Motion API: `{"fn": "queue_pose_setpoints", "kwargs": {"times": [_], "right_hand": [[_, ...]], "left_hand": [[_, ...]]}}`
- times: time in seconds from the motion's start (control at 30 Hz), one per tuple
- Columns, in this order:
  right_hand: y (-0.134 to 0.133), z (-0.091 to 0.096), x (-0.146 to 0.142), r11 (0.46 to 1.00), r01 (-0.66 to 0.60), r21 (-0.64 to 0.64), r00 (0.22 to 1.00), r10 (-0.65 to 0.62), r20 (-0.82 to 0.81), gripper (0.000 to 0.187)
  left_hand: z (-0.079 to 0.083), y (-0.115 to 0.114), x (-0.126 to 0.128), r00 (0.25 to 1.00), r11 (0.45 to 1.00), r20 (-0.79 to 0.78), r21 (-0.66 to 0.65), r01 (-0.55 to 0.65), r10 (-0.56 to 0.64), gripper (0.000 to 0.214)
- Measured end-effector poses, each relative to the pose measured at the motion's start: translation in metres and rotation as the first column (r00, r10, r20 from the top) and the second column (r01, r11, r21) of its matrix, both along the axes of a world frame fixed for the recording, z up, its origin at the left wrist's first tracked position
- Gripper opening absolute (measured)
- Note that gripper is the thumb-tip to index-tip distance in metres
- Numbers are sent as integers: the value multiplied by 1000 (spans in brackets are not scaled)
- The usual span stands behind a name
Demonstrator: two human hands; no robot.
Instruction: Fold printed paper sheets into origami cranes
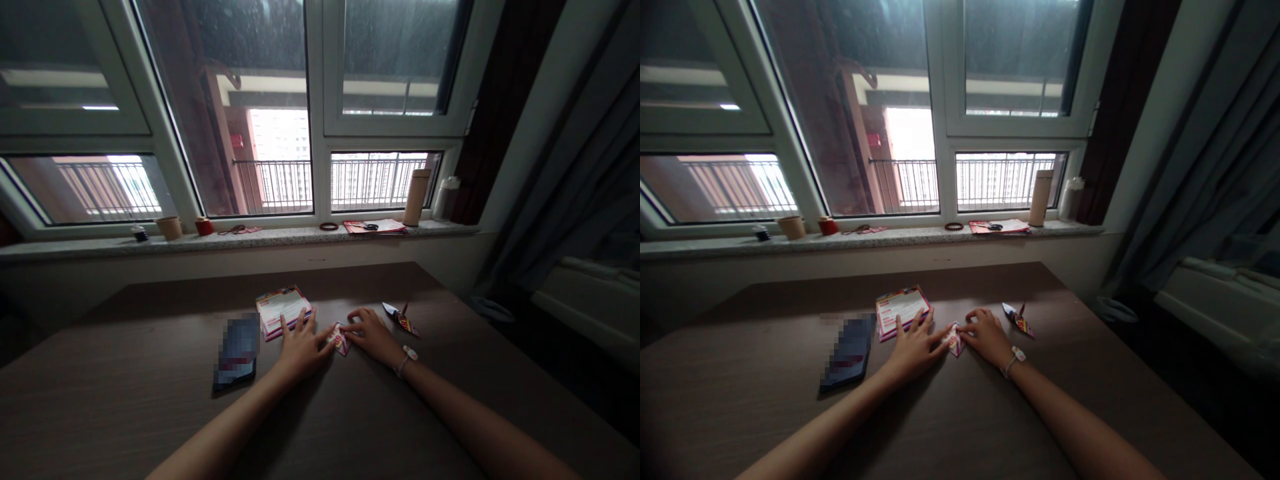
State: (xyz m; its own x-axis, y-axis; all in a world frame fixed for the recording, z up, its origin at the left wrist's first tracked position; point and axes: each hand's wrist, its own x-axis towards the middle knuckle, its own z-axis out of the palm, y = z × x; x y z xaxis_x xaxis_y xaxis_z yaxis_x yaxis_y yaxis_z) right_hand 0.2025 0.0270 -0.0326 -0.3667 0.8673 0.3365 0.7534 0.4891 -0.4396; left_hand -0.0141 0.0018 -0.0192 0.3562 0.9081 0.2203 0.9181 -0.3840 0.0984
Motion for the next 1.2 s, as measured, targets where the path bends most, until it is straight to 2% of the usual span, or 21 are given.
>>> {"fn": "queue_pose_setpoints", "kwargs": {"times": [0.17,0.37,0.73,0.87,1.07,1.2], "right_hand": [[-2,3,-1,1000,3,-16,1000,-3,-20,21],[-2,1,-1,1000,14,-27,1000,-15,-27,23],[-6,6,-6,997,50,-51,999,-49,20,23],[-6,7,-6,997,49,-55,998,-47,37,24],[-2,5,-2,997,72,27,994,-74,78,23],[1,0,0,998,30,53,998,-33,59,23]], "left_hand": [[2,0,-3,1000,997,9,-74,-5,6,47],[2,1,-5,1000,996,-6,-85,7,-8,49],[1,-7,-10,997,997,-71,72,33,-28,46],[0,-9,-10,997,996,-72,83,33,-27,46],[1,-11,-8,999,991,-7,124,47,-47,40],[3,-11,-7,998,991,28,125,50,-54,37]]}}
